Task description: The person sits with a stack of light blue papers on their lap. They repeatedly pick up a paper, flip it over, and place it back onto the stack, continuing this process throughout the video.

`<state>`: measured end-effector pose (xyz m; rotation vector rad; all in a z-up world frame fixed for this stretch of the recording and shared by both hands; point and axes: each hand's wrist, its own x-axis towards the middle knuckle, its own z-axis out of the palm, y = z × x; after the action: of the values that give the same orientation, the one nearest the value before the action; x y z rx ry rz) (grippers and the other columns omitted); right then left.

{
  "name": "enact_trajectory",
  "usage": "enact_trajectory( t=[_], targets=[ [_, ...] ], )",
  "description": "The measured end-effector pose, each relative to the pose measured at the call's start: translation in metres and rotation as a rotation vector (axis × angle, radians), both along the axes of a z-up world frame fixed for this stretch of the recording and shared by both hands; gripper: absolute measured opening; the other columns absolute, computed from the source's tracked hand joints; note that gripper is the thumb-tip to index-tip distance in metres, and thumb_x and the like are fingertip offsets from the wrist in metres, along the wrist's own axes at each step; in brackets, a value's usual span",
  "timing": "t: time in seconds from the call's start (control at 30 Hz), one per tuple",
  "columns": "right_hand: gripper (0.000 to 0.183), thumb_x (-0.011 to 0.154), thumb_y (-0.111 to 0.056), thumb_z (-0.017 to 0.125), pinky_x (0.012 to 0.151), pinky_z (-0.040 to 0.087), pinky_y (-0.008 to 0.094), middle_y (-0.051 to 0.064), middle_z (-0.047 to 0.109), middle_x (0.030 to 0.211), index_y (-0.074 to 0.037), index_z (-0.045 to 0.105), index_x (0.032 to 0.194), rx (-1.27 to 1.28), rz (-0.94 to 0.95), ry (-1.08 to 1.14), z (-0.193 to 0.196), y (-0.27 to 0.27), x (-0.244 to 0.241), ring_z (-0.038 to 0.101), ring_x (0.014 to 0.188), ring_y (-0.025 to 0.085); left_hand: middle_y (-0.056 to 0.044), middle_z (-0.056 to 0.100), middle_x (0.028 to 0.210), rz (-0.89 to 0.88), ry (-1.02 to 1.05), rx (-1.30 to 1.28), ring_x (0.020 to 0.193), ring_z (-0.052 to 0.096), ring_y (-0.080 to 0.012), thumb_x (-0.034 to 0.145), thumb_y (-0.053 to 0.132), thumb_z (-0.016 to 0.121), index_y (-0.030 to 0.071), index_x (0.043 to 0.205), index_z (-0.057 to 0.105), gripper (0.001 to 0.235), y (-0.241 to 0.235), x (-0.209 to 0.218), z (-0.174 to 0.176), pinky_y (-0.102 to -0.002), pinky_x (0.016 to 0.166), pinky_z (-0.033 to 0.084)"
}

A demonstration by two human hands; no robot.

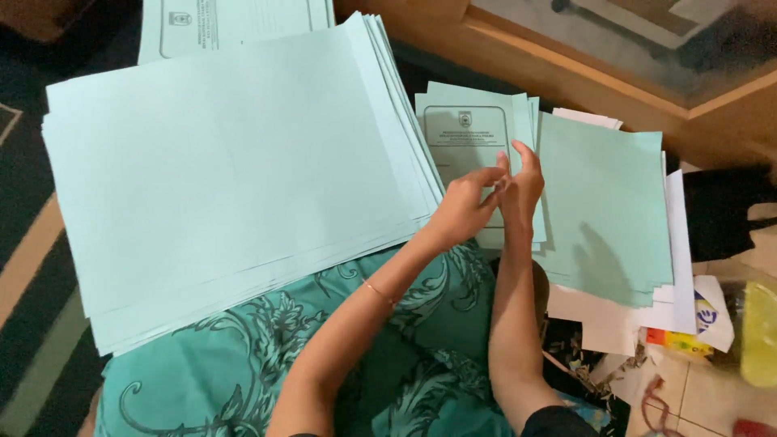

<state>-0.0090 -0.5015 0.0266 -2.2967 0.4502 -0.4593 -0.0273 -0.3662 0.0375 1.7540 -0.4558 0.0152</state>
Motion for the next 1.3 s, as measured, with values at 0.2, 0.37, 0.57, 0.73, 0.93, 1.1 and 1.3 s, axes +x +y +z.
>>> enact_trajectory(
  t=[0.2,0.37,0.57,0.73,0.93,1.1,1.3],
  targets=[
    [0.025,0.110,-0.017,0.057,0.108,0.044,0.050,0.018,0.063,0.126,-0.001,0.067,0.126,-0.086,0.451,-0.383,0.069,0.118,-0.023,0.057,0.125,0.037,-0.001,0.075,0.112,0.129,-0.159,0.062,0.108,0.073,-0.0199,0.096,0.005,0.063,0.017,0.124,0.070,0.032,0.134,-0.008,0.039,-0.036,0.099,0.057],
    [0.025,0.097,-0.024,0.073,0.110,0.047,0.046,0.006,0.065,0.133,-0.017,0.072,0.121,-0.198,0.892,-0.357,0.044,0.200,-0.049,0.056,0.132,0.030,-0.005,0.071,0.126,0.161,-0.030,0.350,0.124,0.064,-0.0304,0.096,0.020,0.072,0.017,0.130,0.068,0.035,0.275,-0.043,0.042,-0.051,0.108,0.048],
    [0.063,0.084,-0.058,0.077,0.115,0.037,0.062,0.005,0.048,0.157,-0.023,0.063,0.135,-0.402,1.206,-0.165,0.025,0.247,-0.058,0.040,0.148,0.033,-0.009,0.048,0.160,0.104,0.100,0.772,0.153,0.031,-0.0370,0.072,0.041,0.087,0.023,0.140,0.063,0.074,0.363,-0.106,0.054,-0.074,0.118,0.017],
    [0.065,0.084,-0.064,0.075,0.110,0.037,0.069,0.005,0.055,0.151,-0.027,0.062,0.136,-0.459,1.236,-0.126,0.024,0.259,-0.058,0.047,0.143,0.034,-0.007,0.061,0.146,0.211,-0.218,0.798,0.144,0.046,-0.0351,0.078,0.048,0.084,0.031,0.127,0.073,0.053,0.372,-0.112,0.007,-0.072,0.113,0.029],
    [0.055,0.089,-0.061,0.071,0.106,0.046,0.064,0.005,0.060,0.146,-0.028,0.065,0.133,-0.548,1.227,-0.239,0.021,0.262,-0.061,0.052,0.138,0.036,-0.001,0.072,0.130,0.348,-0.596,0.931,0.129,0.062,-0.0268,0.086,0.043,0.080,0.032,0.115,0.074,0.031,0.369,-0.107,-0.028,-0.055,0.104,0.050],
    [0.046,0.093,-0.047,0.070,0.103,0.048,0.063,0.007,0.062,0.145,-0.025,0.066,0.132,-0.583,1.263,-0.297,0.016,0.261,-0.061,0.054,0.136,0.038,0.004,0.074,0.099,0.471,-0.813,0.842,0.099,0.074,-0.0168,0.096,0.029,0.074,0.023,0.101,0.070,0.009,0.360,-0.106,-0.022,-0.036,0.091,0.058],
    [0.037,0.104,-0.020,0.058,0.092,0.058,0.051,-0.002,0.068,0.137,-0.028,0.066,0.138,-0.475,1.021,-0.522,0.015,0.262,-0.060,0.067,0.123,0.024,0.004,0.075,0.111,0.763,-1.010,0.832,0.108,0.069,-0.0170,0.098,0.030,0.074,0.027,0.113,0.075,0.015,0.342,-0.119,0.016,-0.060,0.109,0.036]
  ],
)
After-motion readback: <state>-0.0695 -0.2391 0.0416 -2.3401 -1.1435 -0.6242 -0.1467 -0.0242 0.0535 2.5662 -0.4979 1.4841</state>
